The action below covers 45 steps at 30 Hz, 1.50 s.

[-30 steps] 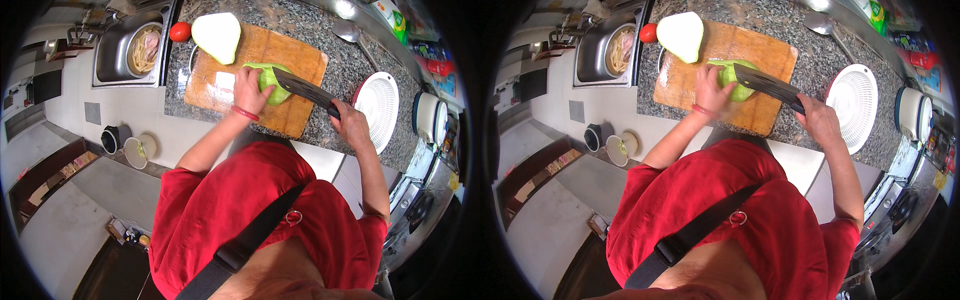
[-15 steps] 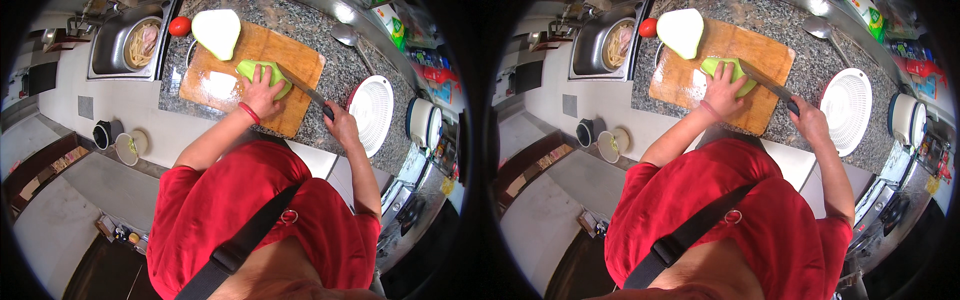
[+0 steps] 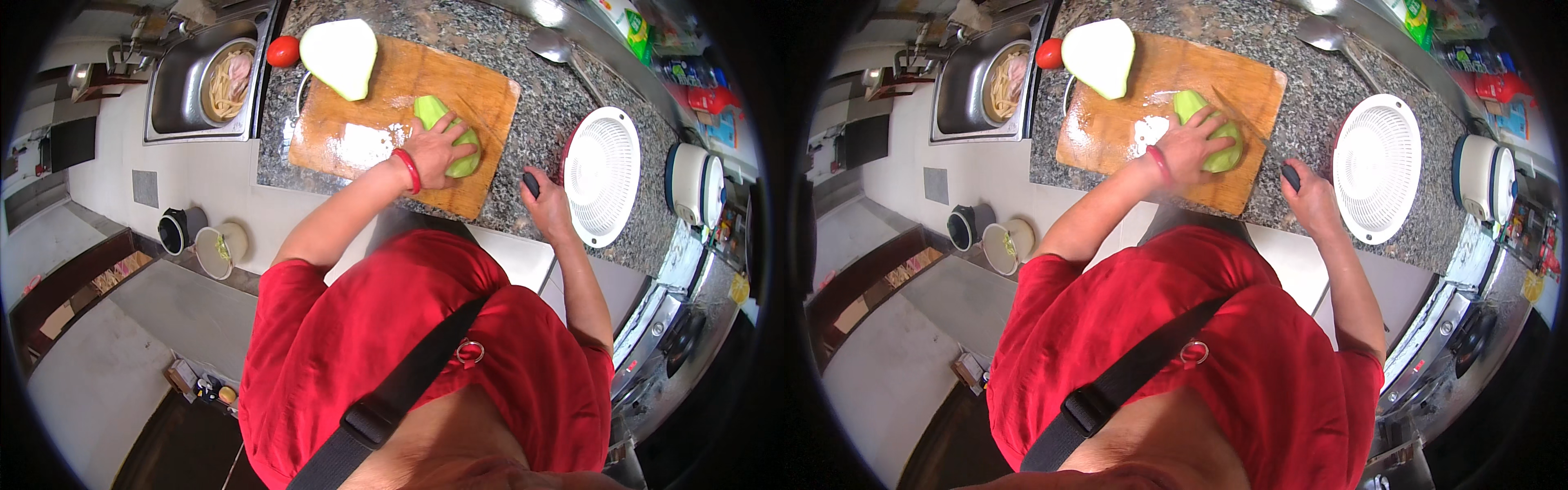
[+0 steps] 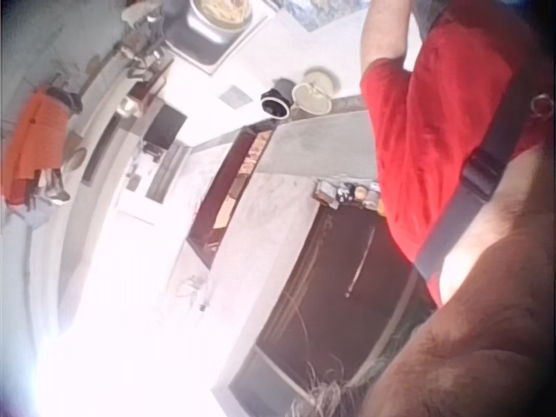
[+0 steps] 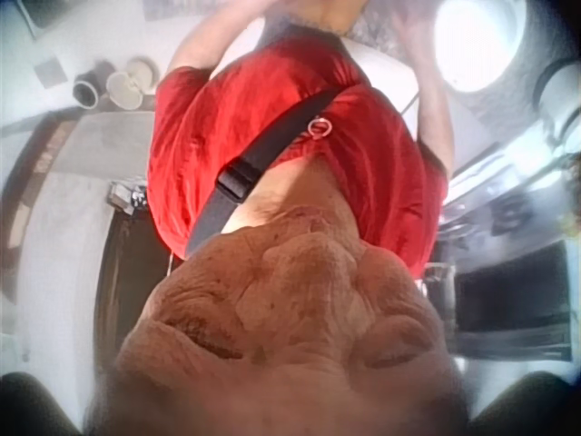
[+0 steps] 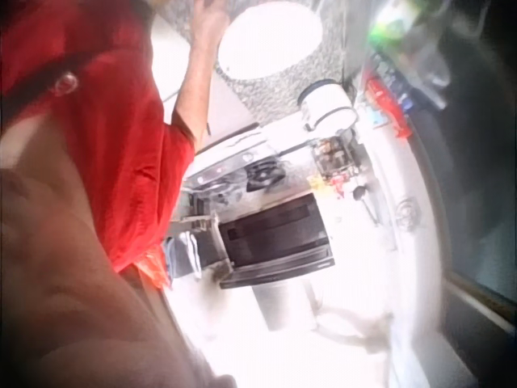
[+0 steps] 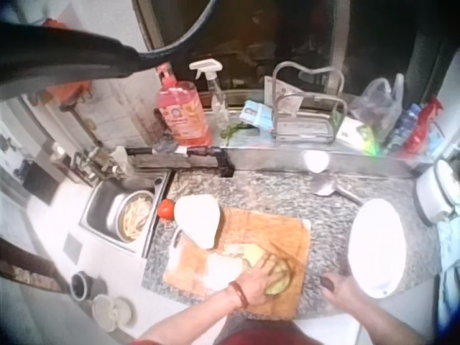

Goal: The person uses a knife to cut a green vegetable on a wooden board into slices and cubes, then transfers the pieces into a bowl.

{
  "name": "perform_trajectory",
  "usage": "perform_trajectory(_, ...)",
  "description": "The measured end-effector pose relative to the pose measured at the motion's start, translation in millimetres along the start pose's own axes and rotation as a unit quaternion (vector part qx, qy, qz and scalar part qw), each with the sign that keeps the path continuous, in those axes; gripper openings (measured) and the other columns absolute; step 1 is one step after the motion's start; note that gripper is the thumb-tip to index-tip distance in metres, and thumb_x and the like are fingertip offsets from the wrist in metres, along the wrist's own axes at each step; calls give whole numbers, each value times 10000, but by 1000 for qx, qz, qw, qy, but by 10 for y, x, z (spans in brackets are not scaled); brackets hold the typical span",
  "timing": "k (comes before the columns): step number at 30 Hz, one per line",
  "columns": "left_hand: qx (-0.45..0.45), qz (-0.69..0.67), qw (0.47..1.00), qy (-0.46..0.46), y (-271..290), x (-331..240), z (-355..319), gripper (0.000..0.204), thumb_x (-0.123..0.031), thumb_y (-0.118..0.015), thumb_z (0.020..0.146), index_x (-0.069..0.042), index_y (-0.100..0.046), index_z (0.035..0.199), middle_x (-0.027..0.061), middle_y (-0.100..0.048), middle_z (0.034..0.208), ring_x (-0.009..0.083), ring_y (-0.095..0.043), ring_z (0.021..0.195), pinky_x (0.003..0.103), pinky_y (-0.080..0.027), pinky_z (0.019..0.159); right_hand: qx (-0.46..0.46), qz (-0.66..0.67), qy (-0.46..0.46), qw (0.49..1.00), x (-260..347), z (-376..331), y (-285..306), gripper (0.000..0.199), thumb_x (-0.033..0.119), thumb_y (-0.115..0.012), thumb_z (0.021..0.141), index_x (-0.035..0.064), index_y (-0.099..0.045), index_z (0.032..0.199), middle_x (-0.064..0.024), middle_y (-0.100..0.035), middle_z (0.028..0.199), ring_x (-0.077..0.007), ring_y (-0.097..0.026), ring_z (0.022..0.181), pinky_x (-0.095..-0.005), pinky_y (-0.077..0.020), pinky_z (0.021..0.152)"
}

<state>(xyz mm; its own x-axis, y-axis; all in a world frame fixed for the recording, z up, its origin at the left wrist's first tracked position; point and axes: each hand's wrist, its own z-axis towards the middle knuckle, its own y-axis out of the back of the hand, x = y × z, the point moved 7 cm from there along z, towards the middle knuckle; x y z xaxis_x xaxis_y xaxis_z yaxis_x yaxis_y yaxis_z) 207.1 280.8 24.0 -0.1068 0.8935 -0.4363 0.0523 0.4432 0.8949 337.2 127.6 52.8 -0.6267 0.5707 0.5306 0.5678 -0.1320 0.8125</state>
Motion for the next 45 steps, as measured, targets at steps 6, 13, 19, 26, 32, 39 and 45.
perform_trajectory(6,-181,18,983,-9,116,-175,-301,423,-216,-717,632,-133,-623,1037,91,-535,1148,344,-449,1155,461,-406,879,-25,-100,146,984,-46,-211,-63,487,125,-704,719,70,-519,1167,-127,-617,885,-304,-626,729,-380,-518,630)
perform_trajectory(13,-261,34,964,39,-38,-226,-347,328,-136,-707,619,-91,-642,937,100,-544,1107,357,-465,1101,469,-401,897,26,-166,187,968,59,-203,-64,609,115,-736,664,83,-487,1218,-96,-562,821,-260,-603,729,-361,-501,633)
perform_trajectory(19,-254,-1,966,41,-50,-205,-378,308,-117,-703,624,-72,-646,924,101,-558,1095,352,-470,1087,474,-398,906,25,-167,218,961,157,-122,-23,576,121,-744,659,74,-506,1182,-98,-567,785,-253,-622,694,-351,-508,602)
perform_trajectory(26,-258,-7,965,46,-61,-194,-379,340,-119,-705,629,-65,-643,958,108,-565,1092,350,-486,1053,476,-399,896,40,-174,215,960,239,-40,-9,536,109,-733,672,80,-515,1160,-99,-563,784,-254,-626,701,-359,-506,603)
perform_trajectory(32,-238,-30,969,64,-70,-187,-379,388,-119,-694,677,-98,-640,1060,82,-543,1159,330,-459,1130,551,-373,926,45,-190,229,954,335,81,4,532,98,-724,675,73,-508,1161,-99,-568,783,-262,-628,710,-363,-508,606)
perform_trajectory(39,-227,-28,971,66,-95,-177,-373,463,-121,-686,678,-114,-608,1134,82,-551,1136,325,-468,1099,532,-372,932,32,-178,237,954,346,204,-128,531,110,-719,682,73,-506,1167,-93,-574,776,-261,-632,718,-358,-515,601)
perform_trajectory(45,-210,-29,974,80,-106,-172,-377,482,-107,-675,684,-133,-593,1158,82,-538,1184,322,-455,1138,530,-364,943,-1,-151,208,966,287,171,-322,523,140,-714,704,87,-505,1180,-106,-580,805,-287,-631,712,-374,-524,602)
